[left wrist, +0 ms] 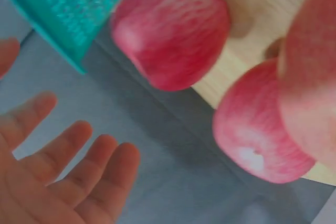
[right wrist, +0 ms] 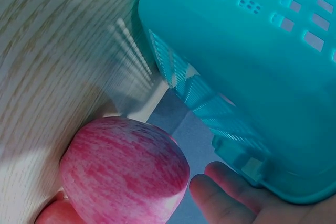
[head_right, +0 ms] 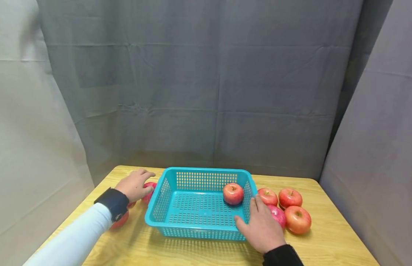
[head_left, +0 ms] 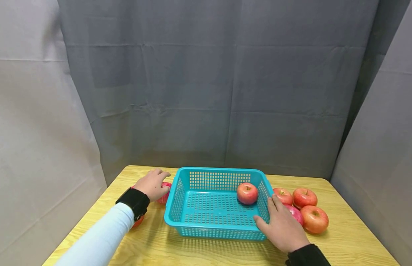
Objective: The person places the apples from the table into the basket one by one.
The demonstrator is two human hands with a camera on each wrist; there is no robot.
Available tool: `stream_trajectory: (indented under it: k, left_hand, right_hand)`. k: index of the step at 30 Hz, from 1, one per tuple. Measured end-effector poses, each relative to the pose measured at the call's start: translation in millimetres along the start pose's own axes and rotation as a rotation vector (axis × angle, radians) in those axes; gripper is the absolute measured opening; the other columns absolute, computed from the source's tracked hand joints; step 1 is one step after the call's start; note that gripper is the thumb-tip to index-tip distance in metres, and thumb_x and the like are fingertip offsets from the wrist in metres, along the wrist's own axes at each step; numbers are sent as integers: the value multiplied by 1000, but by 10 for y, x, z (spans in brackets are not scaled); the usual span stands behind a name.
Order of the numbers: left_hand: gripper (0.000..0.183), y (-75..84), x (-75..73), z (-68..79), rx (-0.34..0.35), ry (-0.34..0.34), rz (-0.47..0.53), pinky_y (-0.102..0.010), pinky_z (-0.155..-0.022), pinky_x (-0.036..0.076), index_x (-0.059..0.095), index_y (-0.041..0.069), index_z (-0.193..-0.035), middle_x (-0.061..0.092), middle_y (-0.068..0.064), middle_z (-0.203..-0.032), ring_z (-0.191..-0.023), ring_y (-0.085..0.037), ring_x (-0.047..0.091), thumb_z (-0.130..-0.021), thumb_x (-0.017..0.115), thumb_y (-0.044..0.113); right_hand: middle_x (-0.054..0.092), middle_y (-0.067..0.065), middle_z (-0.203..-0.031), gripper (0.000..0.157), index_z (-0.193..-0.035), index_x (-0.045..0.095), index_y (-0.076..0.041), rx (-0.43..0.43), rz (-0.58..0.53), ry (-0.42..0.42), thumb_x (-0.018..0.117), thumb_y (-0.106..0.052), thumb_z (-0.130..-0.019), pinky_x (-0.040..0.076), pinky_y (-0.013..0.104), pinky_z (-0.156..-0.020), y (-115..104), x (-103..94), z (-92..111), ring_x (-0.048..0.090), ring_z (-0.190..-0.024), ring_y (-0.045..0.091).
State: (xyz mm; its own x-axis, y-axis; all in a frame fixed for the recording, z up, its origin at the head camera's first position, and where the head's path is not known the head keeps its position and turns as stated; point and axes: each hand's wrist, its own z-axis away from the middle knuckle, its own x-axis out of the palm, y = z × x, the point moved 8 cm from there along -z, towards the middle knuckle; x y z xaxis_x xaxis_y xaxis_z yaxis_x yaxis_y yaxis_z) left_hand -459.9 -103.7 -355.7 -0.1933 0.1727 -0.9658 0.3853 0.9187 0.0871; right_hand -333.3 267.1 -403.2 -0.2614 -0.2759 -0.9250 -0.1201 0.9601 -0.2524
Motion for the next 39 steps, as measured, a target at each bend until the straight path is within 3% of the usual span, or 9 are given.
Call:
stream_trajectory:
  k: [6, 10, 19, 28, 39]
  left_hand:
    - [55, -78, 222, -32, -15, -69, -55, -56, -88, 48, 56, 14, -131, 55, -14, -125, -110, -36, 49, -83, 69, 38]
    - [53, -99, 312, -78, -20, -76, -80, -55, -89, 48, 57, 14, -129, 56, -15, -123, -108, -36, 51, -83, 69, 38]
    - [55, -74, 439, -125, -58, -93, -41, -57, -87, 47, 57, 13, -129, 54, -18, -125, -104, -40, 52, -82, 66, 43]
    - [61, -89, 540, -158, -92, -93, 7, -56, -83, 49, 53, 13, -132, 56, -17, -121, -97, -38, 54, -79, 70, 38]
    - [43, -80, 630, -163, -72, -89, 4, -57, -81, 50, 56, 16, -129, 56, -18, -119, -97, -38, 56, -88, 63, 29]
  right_hand:
    - [24, 29, -147, 101, -139, 35, 10, 13, 0, -17, 34, -76, -86, 40, 65, -92, 6, 13, -3, 33, -125, 45]
    - [24, 29, -147, 102, -139, 35, 9, 18, 6, -22, 34, -77, -85, 40, 65, -91, 8, 2, -13, 33, -125, 45]
    - [25, 28, -147, 101, -140, 35, 9, 19, 7, -13, 35, -76, -86, 40, 65, -92, 27, -2, -12, 33, -126, 44]
    - [25, 28, -147, 101, -139, 35, 10, 16, 15, 6, 35, -75, -86, 39, 64, -93, 21, -12, -2, 32, -127, 44]
    - [26, 28, -147, 97, -138, 36, 10, 10, 4, 21, 39, -72, -87, 39, 63, -94, -12, -36, 31, 32, -127, 43]
